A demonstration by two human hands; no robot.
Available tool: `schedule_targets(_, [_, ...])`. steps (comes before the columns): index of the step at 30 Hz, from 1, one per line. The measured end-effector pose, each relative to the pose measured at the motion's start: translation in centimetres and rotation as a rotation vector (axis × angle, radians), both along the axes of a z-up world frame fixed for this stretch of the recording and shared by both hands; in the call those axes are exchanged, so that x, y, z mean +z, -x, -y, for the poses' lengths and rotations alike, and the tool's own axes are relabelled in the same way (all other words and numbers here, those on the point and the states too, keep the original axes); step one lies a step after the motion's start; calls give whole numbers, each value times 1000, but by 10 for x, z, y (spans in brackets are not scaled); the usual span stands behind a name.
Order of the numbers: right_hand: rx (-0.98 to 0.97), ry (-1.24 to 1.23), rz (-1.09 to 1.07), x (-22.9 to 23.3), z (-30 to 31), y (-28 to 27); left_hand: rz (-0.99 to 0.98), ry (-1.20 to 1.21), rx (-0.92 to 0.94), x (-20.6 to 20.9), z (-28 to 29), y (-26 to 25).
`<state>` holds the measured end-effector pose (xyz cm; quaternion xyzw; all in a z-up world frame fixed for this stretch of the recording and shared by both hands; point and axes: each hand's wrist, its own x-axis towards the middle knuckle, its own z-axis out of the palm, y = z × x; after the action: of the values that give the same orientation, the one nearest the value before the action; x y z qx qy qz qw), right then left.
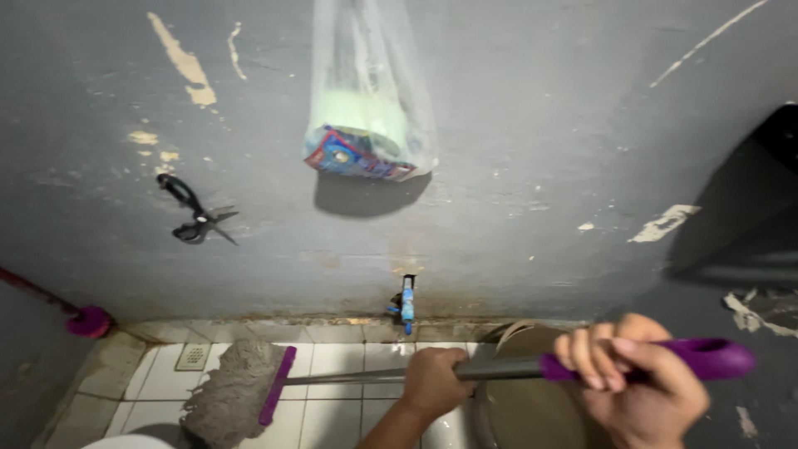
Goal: The person cleans the floor by hand using a mop, dipping the mop head into a bucket of water and repeatedly wiping the tiled surface.
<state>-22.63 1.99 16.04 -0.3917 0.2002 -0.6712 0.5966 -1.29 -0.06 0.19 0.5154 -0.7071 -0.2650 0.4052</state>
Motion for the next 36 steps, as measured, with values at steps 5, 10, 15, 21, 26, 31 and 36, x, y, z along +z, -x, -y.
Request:
schedule_targets(5, [-146, -22, -40, 11, -6, 57, -6, -21, -100, 5, 5, 55])
schedule_targets(10, [-235, -64, -67, 21, -13, 89, -22, -82, -162, 7, 5, 90])
schedule_targets(15, [-116, 7, -3, 17, -4, 87, 21, -203, -176, 13, 8, 85])
schedule_targets(21, [-15, 58, -37, 16, 10, 67, 38, -268, -130, 27, 12, 63])
schedule_targets(26, [49, 82, -27, 9, 18, 47, 47, -254, -79, 31, 14, 42])
schedule_targets(31, [58, 72, -11, -10, 26, 18, 106, -324, -36, 20, 17, 15])
schedule_targets(36, [81, 32, -51, -39, 40, -12, 232, -428, -7, -6, 23, -23])
